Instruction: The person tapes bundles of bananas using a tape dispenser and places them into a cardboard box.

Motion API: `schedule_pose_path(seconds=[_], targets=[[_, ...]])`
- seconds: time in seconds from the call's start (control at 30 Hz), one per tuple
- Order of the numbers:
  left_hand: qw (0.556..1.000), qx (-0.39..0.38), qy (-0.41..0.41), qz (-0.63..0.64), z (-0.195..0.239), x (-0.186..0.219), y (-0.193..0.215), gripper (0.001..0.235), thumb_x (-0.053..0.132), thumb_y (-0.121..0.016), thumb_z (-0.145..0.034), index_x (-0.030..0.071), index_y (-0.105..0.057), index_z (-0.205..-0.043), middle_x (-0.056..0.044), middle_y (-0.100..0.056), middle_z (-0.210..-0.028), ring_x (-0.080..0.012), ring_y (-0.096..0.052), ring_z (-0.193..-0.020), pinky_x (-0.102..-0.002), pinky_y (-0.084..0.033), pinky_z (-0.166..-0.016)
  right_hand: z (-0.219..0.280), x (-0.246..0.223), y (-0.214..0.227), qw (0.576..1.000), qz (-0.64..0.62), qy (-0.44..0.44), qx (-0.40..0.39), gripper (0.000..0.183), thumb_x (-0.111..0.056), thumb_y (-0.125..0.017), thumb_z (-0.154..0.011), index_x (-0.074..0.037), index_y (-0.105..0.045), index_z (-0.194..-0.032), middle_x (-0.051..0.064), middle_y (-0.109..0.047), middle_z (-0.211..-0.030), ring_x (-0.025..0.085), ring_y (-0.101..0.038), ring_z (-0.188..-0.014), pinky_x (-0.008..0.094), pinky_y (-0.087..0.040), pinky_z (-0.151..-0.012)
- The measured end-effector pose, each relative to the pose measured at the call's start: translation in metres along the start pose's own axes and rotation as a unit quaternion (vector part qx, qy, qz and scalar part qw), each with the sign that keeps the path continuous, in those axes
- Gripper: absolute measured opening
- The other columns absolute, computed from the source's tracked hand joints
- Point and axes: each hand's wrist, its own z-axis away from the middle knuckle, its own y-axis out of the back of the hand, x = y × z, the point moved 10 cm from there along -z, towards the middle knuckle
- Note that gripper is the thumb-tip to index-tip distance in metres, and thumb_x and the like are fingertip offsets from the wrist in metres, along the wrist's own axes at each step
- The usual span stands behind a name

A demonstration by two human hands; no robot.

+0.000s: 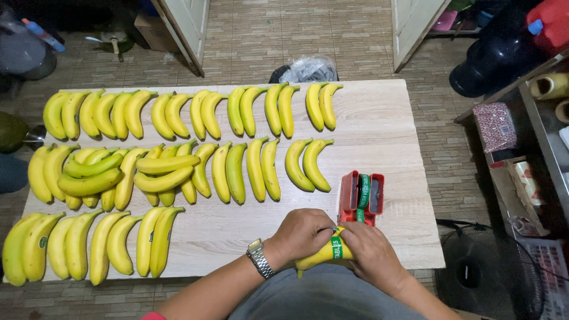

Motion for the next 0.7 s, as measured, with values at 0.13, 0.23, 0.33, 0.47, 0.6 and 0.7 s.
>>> schedule_pose_path(seconds=[0.13,0.23,0.33,0.47,0.6,0.7], targets=[[0.999,-0.015,0.026,0.027,0.0,-0.009,-0.002,0.023,0.014,-0.057,-0.09,0.008,-0.079,-0.092,-0.005,-0.077,-0.087,-0.0215,-0.071,-0.075,-0.037,-0.052,-0.059,0.001,0.001,-0.008,1.0,0.014,-0.005,-0.026,0.073,-0.026,-0.09,-0.07,-0.006,-0.052,-0.13,0.018,-0.063,-0.129,0.035,-0.064,-0.112,0.048,-0.053,-0.087],[0.998,-0.041,0.035,0.037,0.001,-0.019,-0.007,0.022,0.016,-0.058,-0.088,0.01,-0.078,-0.09,-0.002,-0.078,-0.09,-0.022,-0.072,-0.083,-0.038,-0.053,-0.069,0.0,0.001,-0.008,1.0,0.008,-0.013,-0.025,0.06,-0.019,-0.079,-0.075,-0.006,-0.054,-0.128,0.017,-0.063,-0.129,0.035,-0.064,-0.112,0.046,-0.052,-0.088],[0.994,-0.077,0.051,0.049,0.002,-0.019,-0.01,0.022,0.016,-0.058,-0.09,0.01,-0.079,-0.093,-0.001,-0.079,-0.096,-0.0202,-0.073,-0.087,-0.036,-0.054,-0.073,-0.001,0.0,-0.01,0.999,0.004,-0.017,-0.037,0.074,-0.024,-0.092,-0.069,-0.008,-0.052,-0.129,0.016,-0.064,-0.128,0.034,-0.065,-0.112,0.046,-0.053,-0.086],[0.994,-0.079,0.058,0.056,0.002,-0.008,-0.006,0.023,0.013,-0.056,-0.091,0.006,-0.078,-0.093,-0.006,-0.079,-0.097,-0.0221,-0.072,-0.087,-0.037,-0.055,-0.073,0.0,0.002,-0.012,0.999,0.028,-0.026,-0.036,0.073,-0.023,-0.09,-0.068,-0.009,-0.053,-0.13,0.015,-0.064,-0.13,0.033,-0.064,-0.115,0.046,-0.052,-0.088],[0.996,-0.061,0.047,0.036,0.003,-0.006,-0.01,0.024,0.011,-0.054,-0.088,0.005,-0.078,-0.09,-0.006,-0.078,-0.094,-0.0259,-0.071,-0.088,-0.041,-0.055,-0.073,0.002,0.002,-0.013,0.999,0.035,-0.025,-0.02,0.069,-0.019,-0.086,-0.068,-0.008,-0.055,-0.129,0.016,-0.065,-0.13,0.033,-0.065,-0.115,0.046,-0.052,-0.09],[0.997,-0.057,0.042,0.017,0.007,-0.001,-0.009,0.028,0.011,-0.052,-0.087,0.004,-0.078,-0.094,-0.009,-0.078,-0.095,-0.0297,-0.07,-0.09,-0.043,-0.054,-0.078,0.005,0.002,-0.018,0.999,0.047,-0.013,-0.017,0.068,-0.014,-0.083,-0.069,-0.009,-0.053,-0.13,0.017,-0.063,-0.131,0.033,-0.064,-0.117,0.046,-0.052,-0.089]])
